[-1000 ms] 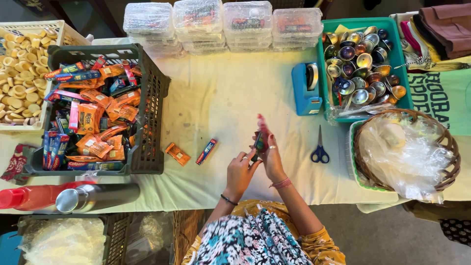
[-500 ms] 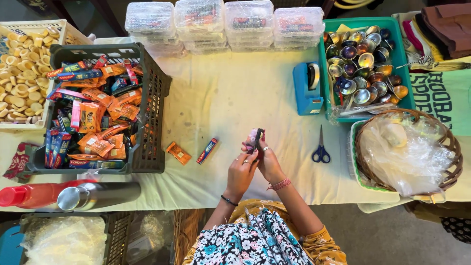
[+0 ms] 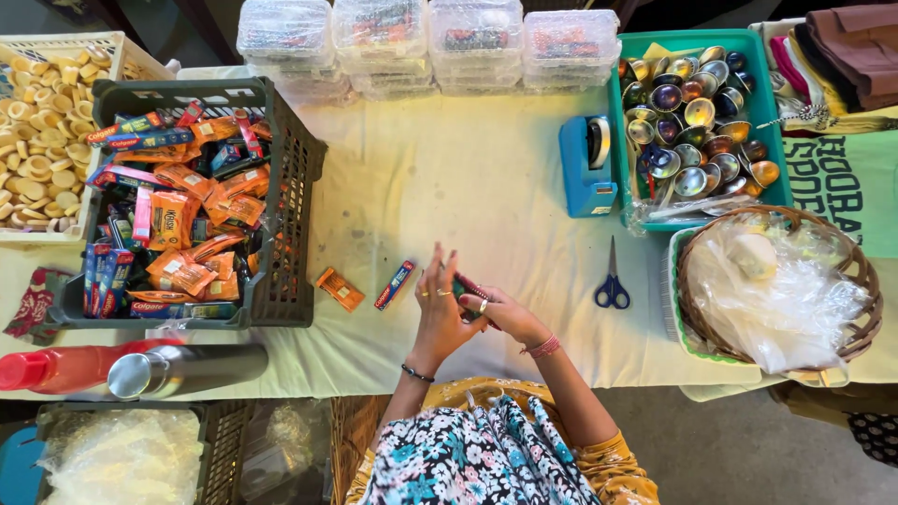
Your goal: The person wraps a small white item in bubble wrap and places it in a plastic container. They then pick up several small packets of toothpaste and toothbrushes from a crate, wipe them with a cloth, and place them into a plastic bag. Finally, they put the bag into a plastic container and cover it with bubble wrap.
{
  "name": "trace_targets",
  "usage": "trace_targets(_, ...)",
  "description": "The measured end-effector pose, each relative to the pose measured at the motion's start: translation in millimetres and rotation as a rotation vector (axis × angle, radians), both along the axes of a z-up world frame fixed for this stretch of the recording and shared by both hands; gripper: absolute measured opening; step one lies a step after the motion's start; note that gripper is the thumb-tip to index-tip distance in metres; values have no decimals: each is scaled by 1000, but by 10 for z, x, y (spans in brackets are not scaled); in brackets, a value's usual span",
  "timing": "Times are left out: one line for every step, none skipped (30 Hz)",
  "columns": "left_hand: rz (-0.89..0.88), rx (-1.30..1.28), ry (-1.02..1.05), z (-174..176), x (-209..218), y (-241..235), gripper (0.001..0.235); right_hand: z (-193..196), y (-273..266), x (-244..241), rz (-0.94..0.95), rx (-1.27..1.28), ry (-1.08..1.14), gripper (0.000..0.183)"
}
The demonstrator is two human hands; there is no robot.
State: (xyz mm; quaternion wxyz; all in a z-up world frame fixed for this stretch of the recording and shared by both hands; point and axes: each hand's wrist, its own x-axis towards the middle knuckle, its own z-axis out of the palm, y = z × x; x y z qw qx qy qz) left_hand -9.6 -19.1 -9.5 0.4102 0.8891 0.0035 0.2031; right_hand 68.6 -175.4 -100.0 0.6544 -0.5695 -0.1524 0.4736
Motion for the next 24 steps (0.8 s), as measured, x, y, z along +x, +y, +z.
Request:
trace_targets(2,0,2,-31,-3,7,111,64,3,7,2,0,2,35)
trace_targets(-33,128,93,-61,-7,14,103,129,7,13,16,11,-36,32)
trace_targets(-68,256,182,-91,1,21,95,195,11,34,29,22,-76,29)
trace_targets(-67,256,182,2,-4,43,95,260,-8,54,31,22,-77,29)
trace_targets(-72,241,267,95,2,59,98,326,-37,79,-18,-22,-198,31)
trace_targets(-77,225,352,187,11,74,100,391,-67,106,-68,-67,-318,36)
trace_targets(-80,225,354,-17,-9,114,100,230,-115,142,-70,-68,-316,36)
trace_targets(-80,158,383,-221,-28,156,87,68,-161,178,-237,-78,-311,31)
trace_targets(-78,92,411,-425,-46,205,74,-94,-199,217,-403,-86,-304,27)
trace_targets(-79,92,411,-433,-56,168,74,-53,-196,225,-404,-86,-304,27)
trace_targets(-87,-102,421,-440,-68,128,60,-12,-194,234,-532,-49,-280,26)
trace_targets(-94,-297,428,-448,-81,90,47,30,-191,240,-659,-12,-255,25)
trace_targets(-93,-299,428,-504,-86,15,47,45,-177,223,-657,-13,-256,25)
trace_targets(-86,-375,387,-558,-92,-60,38,60,-161,205,-707,-27,-302,24)
trace_targets(-79,-449,346,-611,-92,-128,29,76,-137,193,-757,-40,-348,22)
trace_targets(-77,-450,344,-622,-85,-149,29,67,-119,184,-754,-40,-349,22)
trace_targets(-69,-494,385,-634,-81,-175,28,59,-110,169,-765,-42,-385,22)
trace_targets(-60,-538,425,-646,-76,-204,28,52,-104,154,-776,-44,-422,22)
trace_targets(-63,-537,423,-596,-64,-207,28,28,-91,141,-778,-44,-424,22)
trace_targets(-71,-501,501,-546,-53,-210,27,5,-79,129,-782,-21,-450,22)
trace_targets(-75,-465,581,-494,-55,-208,27,-19,-59,106,-784,2,-473,23)
trace_targets(-74,-464,580,-522,-66,-213,27,-9,-40,92,-783,3,-473,23)
trace_targets(-92,-455,591,-552,-74,-219,25,-1,-18,85,-788,-14,-453,23)
trace_targets(-110,-445,601,-582,-83,-223,25,7,5,76,-792,-31,-432,23)
